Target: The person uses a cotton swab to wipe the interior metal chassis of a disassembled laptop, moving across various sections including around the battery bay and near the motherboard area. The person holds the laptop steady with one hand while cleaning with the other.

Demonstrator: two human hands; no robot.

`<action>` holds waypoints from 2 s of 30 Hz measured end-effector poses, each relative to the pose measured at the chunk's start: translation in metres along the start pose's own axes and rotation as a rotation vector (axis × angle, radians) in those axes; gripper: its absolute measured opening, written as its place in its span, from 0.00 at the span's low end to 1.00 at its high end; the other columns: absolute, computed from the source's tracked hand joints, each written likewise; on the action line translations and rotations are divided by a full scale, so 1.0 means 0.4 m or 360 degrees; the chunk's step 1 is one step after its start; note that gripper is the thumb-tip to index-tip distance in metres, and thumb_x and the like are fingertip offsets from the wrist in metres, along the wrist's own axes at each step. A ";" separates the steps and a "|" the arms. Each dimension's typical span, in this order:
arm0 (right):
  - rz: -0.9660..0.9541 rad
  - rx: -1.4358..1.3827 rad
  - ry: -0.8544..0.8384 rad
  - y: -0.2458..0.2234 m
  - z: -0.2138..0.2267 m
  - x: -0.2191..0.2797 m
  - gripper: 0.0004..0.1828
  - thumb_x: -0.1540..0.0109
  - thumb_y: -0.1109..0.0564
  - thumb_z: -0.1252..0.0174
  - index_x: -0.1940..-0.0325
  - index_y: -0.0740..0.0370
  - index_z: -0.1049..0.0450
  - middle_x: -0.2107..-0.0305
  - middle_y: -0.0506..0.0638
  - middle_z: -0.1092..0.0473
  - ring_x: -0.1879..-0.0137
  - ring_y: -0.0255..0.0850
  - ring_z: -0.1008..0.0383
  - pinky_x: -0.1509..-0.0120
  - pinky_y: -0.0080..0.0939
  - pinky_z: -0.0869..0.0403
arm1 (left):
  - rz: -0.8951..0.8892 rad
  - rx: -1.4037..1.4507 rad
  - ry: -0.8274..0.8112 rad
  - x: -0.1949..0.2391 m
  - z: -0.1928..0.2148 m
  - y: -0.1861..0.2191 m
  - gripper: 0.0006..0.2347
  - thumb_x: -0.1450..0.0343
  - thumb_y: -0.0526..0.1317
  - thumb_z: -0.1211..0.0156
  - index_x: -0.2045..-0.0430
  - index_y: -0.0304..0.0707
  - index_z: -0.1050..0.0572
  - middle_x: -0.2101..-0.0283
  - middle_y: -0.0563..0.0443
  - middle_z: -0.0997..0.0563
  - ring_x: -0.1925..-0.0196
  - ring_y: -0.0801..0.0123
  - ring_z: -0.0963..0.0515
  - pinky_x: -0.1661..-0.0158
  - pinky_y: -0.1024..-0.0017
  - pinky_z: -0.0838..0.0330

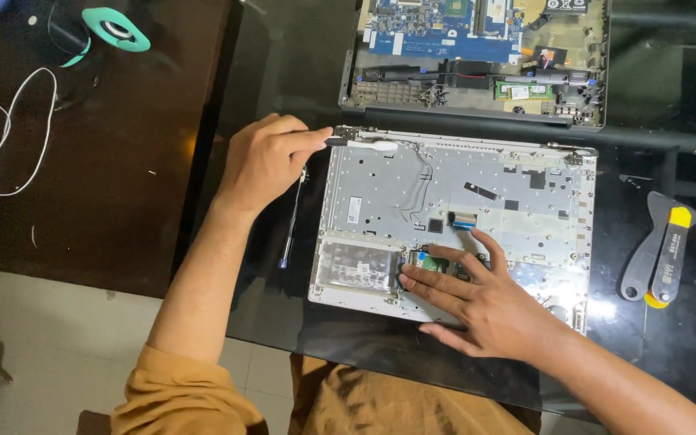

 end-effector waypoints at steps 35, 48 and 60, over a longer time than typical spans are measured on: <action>0.0009 -0.0140 -0.0049 0.007 -0.011 -0.003 0.32 0.32 0.37 0.49 0.28 0.56 0.34 0.37 0.48 0.29 0.31 0.55 0.34 0.24 0.60 0.41 | 0.0260 0.0046 -0.0202 -0.009 -0.033 -0.035 0.05 0.28 0.40 0.28 0.60 0.52 0.13 0.62 0.55 0.24 0.73 0.67 0.26 0.78 0.69 0.27; 0.0008 -0.0134 -0.0065 0.005 -0.017 0.002 0.33 0.31 0.37 0.51 0.27 0.55 0.35 0.37 0.48 0.29 0.30 0.56 0.35 0.24 0.60 0.41 | 0.0166 0.0038 -0.0124 -0.028 -0.038 0.019 0.05 0.29 0.37 0.27 0.62 0.49 0.13 0.65 0.55 0.23 0.73 0.65 0.22 0.78 0.66 0.25; 0.0024 -0.0197 -0.0012 0.007 -0.017 0.011 0.32 0.31 0.38 0.51 0.27 0.56 0.35 0.36 0.49 0.30 0.30 0.58 0.34 0.25 0.62 0.40 | 0.0231 0.0123 -0.0306 -0.046 -0.074 0.018 0.06 0.27 0.36 0.34 0.60 0.49 0.13 0.63 0.58 0.22 0.70 0.66 0.20 0.78 0.65 0.24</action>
Point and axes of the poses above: each hand's wrist, its own x-axis away from the middle knuckle, its own z-axis out of the back of the hand, y = z × x, the point moved 10 cm from there along -x, towards the middle knuckle
